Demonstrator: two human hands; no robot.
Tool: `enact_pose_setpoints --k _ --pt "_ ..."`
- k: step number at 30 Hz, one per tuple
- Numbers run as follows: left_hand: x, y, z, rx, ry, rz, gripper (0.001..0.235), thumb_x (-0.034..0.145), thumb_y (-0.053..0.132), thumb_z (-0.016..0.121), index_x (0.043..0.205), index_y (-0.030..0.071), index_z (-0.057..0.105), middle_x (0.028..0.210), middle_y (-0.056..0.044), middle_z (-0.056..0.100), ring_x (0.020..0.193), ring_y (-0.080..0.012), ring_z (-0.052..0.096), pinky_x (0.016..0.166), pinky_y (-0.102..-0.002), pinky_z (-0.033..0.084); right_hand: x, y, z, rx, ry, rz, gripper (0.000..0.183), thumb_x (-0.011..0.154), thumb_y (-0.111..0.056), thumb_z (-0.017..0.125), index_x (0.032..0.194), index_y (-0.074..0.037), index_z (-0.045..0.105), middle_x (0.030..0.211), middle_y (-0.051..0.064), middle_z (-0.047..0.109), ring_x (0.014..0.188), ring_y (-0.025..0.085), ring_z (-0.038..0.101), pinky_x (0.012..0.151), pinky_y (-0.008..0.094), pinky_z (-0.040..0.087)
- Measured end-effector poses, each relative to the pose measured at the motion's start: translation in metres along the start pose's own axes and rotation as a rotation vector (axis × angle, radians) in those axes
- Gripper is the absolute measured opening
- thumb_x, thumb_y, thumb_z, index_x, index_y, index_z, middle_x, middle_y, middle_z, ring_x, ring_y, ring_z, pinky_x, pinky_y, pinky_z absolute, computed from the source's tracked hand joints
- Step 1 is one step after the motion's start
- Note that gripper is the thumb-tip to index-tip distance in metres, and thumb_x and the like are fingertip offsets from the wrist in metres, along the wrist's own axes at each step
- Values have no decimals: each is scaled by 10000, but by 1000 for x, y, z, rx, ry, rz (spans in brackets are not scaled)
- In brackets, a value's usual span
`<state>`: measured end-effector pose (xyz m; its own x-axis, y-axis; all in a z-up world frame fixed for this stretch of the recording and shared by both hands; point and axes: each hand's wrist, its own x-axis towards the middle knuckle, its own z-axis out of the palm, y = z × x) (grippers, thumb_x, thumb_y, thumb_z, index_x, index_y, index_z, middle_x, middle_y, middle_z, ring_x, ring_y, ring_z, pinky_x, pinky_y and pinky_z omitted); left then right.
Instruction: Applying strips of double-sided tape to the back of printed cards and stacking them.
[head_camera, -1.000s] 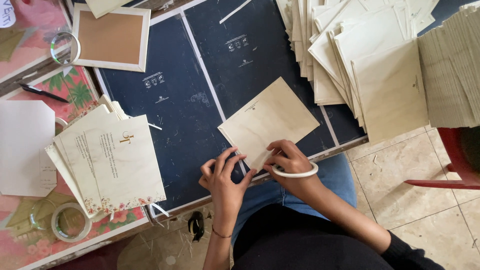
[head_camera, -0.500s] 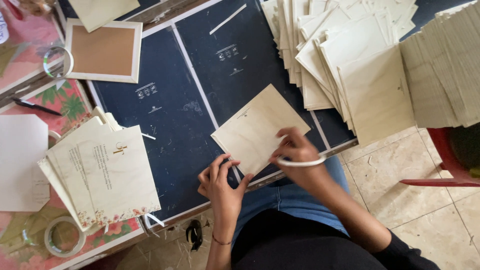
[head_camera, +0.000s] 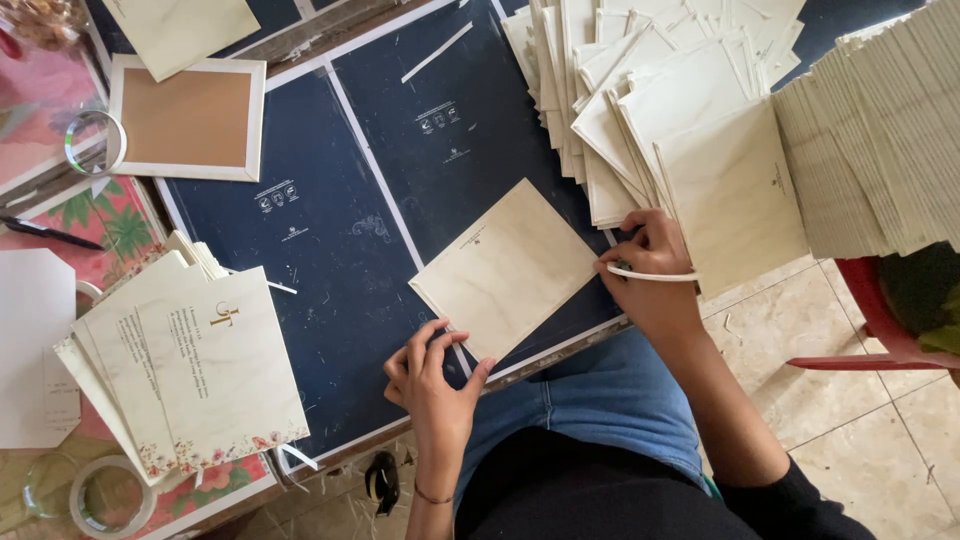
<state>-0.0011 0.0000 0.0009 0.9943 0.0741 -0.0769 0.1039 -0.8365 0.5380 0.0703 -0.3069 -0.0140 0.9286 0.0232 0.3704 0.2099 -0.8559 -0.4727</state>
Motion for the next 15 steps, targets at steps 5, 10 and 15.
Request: enact_pose_setpoints --k 5,10,15 --pt "-2 -11 -3 21 77 25 363 826 437 919 1137 329 767 1486 165 621 1270 -268 505 860 -505 411 -3 -22 -5 11 -98 -30 69 897 2 804 842 -11 765 1091 130 576 1001 322 584 838 432 513" --pt "-2 -36 -19 55 193 -17 391 833 429 907 1176 286 784 1488 65 593 1245 -299 524 893 -505 448 -22 -62 7 106 -278 -111 67 876 0 793 888 9 728 1021 154 664 951 325 642 772 415 544" --pt "11 -16 -5 118 161 78 394 845 426 904 1211 342 783 1466 -20 532 1163 -273 532 914 -444 422 -36 -101 26 214 -303 -147 170 926 -5 775 881 -35 613 992 114 631 858 295 580 742 411 510"
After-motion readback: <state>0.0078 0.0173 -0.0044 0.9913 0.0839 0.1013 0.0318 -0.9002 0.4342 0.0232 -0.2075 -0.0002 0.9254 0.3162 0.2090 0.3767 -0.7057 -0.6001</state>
